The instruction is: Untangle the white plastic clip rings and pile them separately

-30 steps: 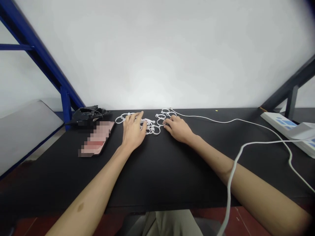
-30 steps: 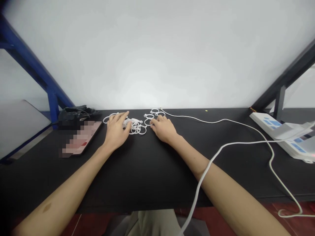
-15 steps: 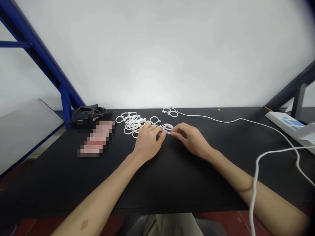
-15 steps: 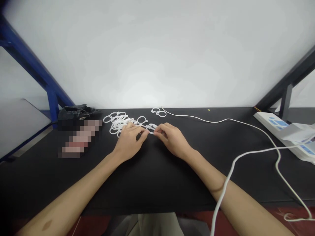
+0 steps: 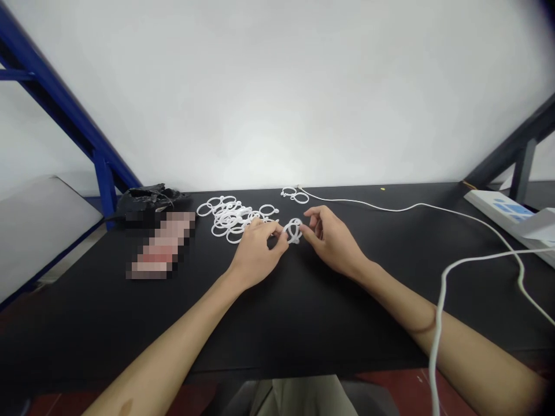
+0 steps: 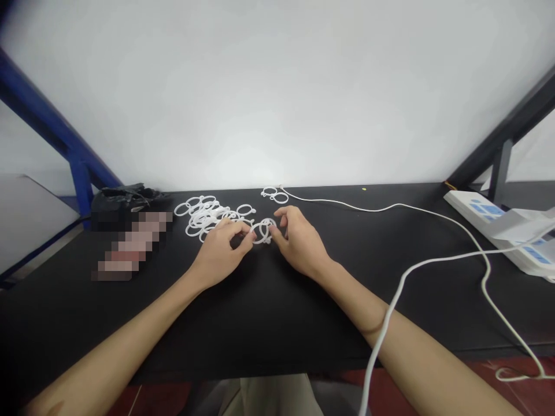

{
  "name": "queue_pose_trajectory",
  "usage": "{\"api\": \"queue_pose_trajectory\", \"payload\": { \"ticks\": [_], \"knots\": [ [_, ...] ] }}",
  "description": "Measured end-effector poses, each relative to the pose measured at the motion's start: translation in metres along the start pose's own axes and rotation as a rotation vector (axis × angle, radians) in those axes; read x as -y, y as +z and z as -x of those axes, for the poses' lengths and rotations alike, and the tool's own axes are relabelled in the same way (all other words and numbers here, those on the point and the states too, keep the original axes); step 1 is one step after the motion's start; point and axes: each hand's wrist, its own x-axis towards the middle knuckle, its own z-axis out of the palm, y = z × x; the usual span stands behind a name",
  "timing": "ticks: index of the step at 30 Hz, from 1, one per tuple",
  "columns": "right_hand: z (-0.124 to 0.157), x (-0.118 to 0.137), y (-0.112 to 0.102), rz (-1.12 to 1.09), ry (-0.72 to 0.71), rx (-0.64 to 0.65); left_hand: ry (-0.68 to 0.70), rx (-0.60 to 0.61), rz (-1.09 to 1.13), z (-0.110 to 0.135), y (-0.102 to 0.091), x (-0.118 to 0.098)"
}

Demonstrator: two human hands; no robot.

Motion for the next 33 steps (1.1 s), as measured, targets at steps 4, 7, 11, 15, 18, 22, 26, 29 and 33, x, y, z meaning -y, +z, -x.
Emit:
{"api": "queue_pose_trajectory", "payload": {
  "ticks": [4,7,11,15,18,22,26,29,33],
  "knots": [
    [-0.004,-0.007,0.001,0.04,-0.038,0.052,0.035,0.015,-0.035,0.001,0.001,0.002],
    [-0.005,-0.008,0.001,0.061,-0.075,0.106,0.05,0.036,-0.061,0.002,0.001,0.003],
    [-0.005,-0.005,0.0,-0.002,-0.05,0.098,0.08,0.052,-0.069,0.002,-0.001,0.005],
    [-0.005,0.003,-0.004,-0.149,0.058,0.114,0.191,0.052,-0.107,0.002,-0.001,0.007],
    [-0.006,0.007,-0.006,-0.259,0.142,0.134,0.272,0.049,-0.163,0.003,0.0,0.008],
    [-0.007,0.007,-0.006,-0.428,0.185,0.137,0.297,0.055,-0.183,0.004,-0.001,0.009],
    [-0.004,0.009,-0.006,-0.472,0.149,0.105,0.244,0.041,-0.127,0.004,-0.002,0.008],
    [-0.001,0.012,-0.007,-0.388,0.052,0.085,0.191,0.049,-0.114,0.004,-0.001,0.008],
    [0.001,0.015,-0.01,-0.279,-0.06,0.069,0.178,0.075,-0.093,0.004,-0.001,0.009]
  ]
}}
